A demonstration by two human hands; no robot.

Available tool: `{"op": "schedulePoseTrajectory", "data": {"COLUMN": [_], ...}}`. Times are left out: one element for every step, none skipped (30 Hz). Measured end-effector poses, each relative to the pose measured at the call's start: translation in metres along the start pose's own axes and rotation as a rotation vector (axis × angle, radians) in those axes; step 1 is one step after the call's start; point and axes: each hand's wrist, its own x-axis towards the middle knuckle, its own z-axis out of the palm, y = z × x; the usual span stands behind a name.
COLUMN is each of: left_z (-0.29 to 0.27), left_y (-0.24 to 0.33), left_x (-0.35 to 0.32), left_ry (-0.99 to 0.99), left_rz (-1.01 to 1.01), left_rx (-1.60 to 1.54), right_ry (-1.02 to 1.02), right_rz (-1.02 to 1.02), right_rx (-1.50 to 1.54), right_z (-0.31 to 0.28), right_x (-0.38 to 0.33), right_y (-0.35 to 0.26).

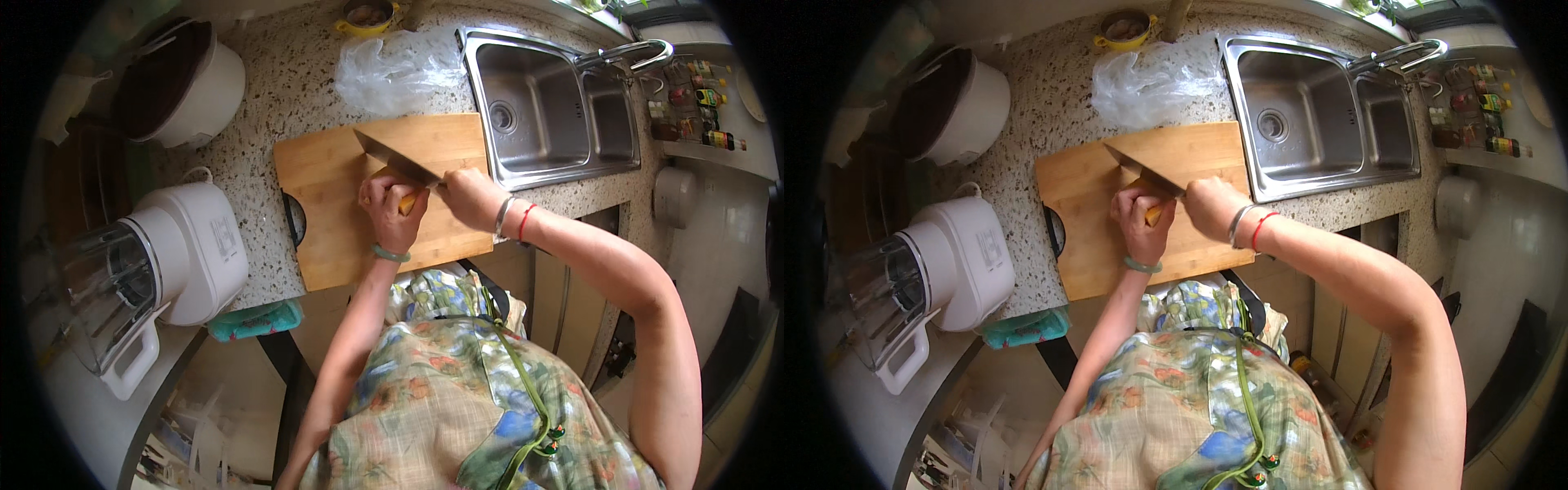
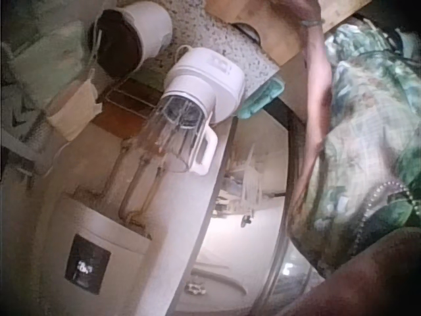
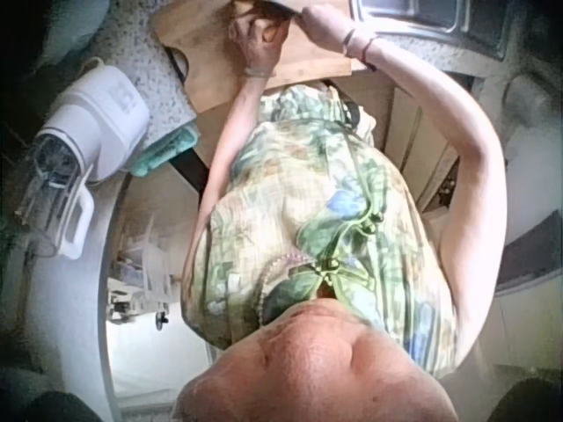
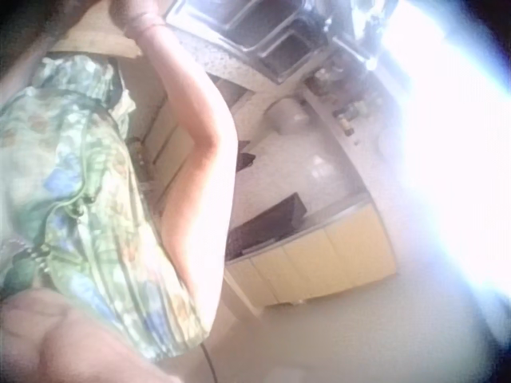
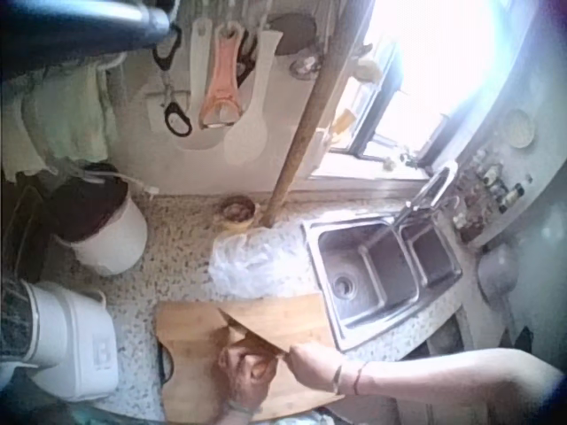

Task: The person places a wooden cutting board on the kitchen counter, then unwraps a piece of pumpkin from plastic. Using a cleaver, the person slices the pumpkin into smaller pieces on the cutting board.

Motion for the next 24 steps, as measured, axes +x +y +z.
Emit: {"op": "schedulePoseTrajectory", "data": {"left_z": [0.001, 0.002, 0.003, 0.004, 0.007, 0.004, 0.003, 0.003, 0.003, 0.005, 0.006, 0.006, 0.001, -0.004, -0.016, -0.024, -0.03, -0.035, -0.045, -0.049, -0.05, -0.051, -0.054, -0.054], "left_y": [0.002, 0.004, 0.009, 0.009, 0.006, 0.006, 0.006, 0.004, 0.004, 0.004, 0.005, -0.001, -0.008, -0.015, -0.016, -0.017, -0.019, -0.019, -0.018, -0.017, -0.014, -0.011, -0.008, -0.003], "left_x": [0.002, 0.002, 0.002, 0.001, -0.003, -0.004, -0.002, 0.001, 0.005, 0.012, 0.011, 0.01, 0.008, 0.007, 0.01, 0.014, 0.018, 0.02, 0.016, 0.011, 0.003, -0.004, -0.012, -0.014], "left_ry": [-0.018, -0.037, -0.048, -0.049, -0.051, -0.064, -0.092, -0.11, -0.131, -0.144, -0.138, -0.136, -0.139, -0.14, -0.129, -0.13, -0.13, -0.136, -0.188, -0.189, -0.196, -0.204, -0.214, -0.213], "left_rz": [0.011, 0.024, 0.019, 0.042, 0.067, 0.088, 0.095, 0.098, 0.095, 0.101, 0.147, 0.126, 0.103, 0.078, -0.025, -0.086, -0.148, -0.21, -0.145, -0.14, -0.136, -0.13, -0.151, -0.175], "left_rx": [0.011, 0.022, 0.025, 0.024, 0.023, 0.033, 0.022, 0.021, 0.019, 0.013, 0.036, -0.016, -0.064, -0.111, -0.248, -0.305, -0.362, -0.43, -0.376, -0.343, -0.317, -0.29, -0.277, -0.274], "right_ry": [0.017, 0.035, 0.065, 0.142, 0.168, 0.187, 0.183, -0.022, -0.129, -0.228, -0.219, -0.27, -0.327, -0.386, -0.334, -0.316, -0.299, -0.275, -0.234, -0.174, -0.11, -0.044, 0.003, 0.115], "right_rz": [0.02, 0.042, 0.046, 0.008, 0.014, 0.019, -0.016, 0.126, 0.191, 0.251, 0.197, 0.215, 0.231, 0.248, 0.212, 0.198, 0.185, 0.183, 0.178, 0.142, 0.113, 0.084, 0.122, 0.095], "right_rx": [0.007, 0.016, 0.081, 0.141, 0.167, 0.207, 0.187, 0.337, 0.487, 0.632, 0.727, 0.768, 0.811, 0.852, 0.815, 0.841, 0.867, 0.894, 0.862, 0.914, 0.968, 1.021, 1.027, 0.916], "right_z": [0.001, 0.004, 0.01, 0.018, 0.026, 0.031, 0.029, 0.017, 0.013, 0.009, 0.012, 0.013, 0.014, 0.016, 0.017, 0.02, 0.022, 0.024, 0.015, 0.016, 0.017, 0.02, 0.022, 0.027], "right_x": [0.0, -0.002, -0.009, -0.015, -0.02, -0.023, -0.021, -0.018, -0.011, -0.005, -0.01, -0.006, -0.001, 0.003, -0.001, -0.001, 0.0, -0.004, -0.015, -0.021, -0.03, -0.037, -0.041, -0.046], "right_y": [0.005, 0.013, 0.022, 0.028, 0.034, 0.031, 0.033, 0.042, 0.052, 0.062, 0.067, 0.078, 0.088, 0.097, 0.089, 0.083, 0.077, 0.072, 0.057, 0.053, 0.053, 0.052, 0.05, 0.05]}}
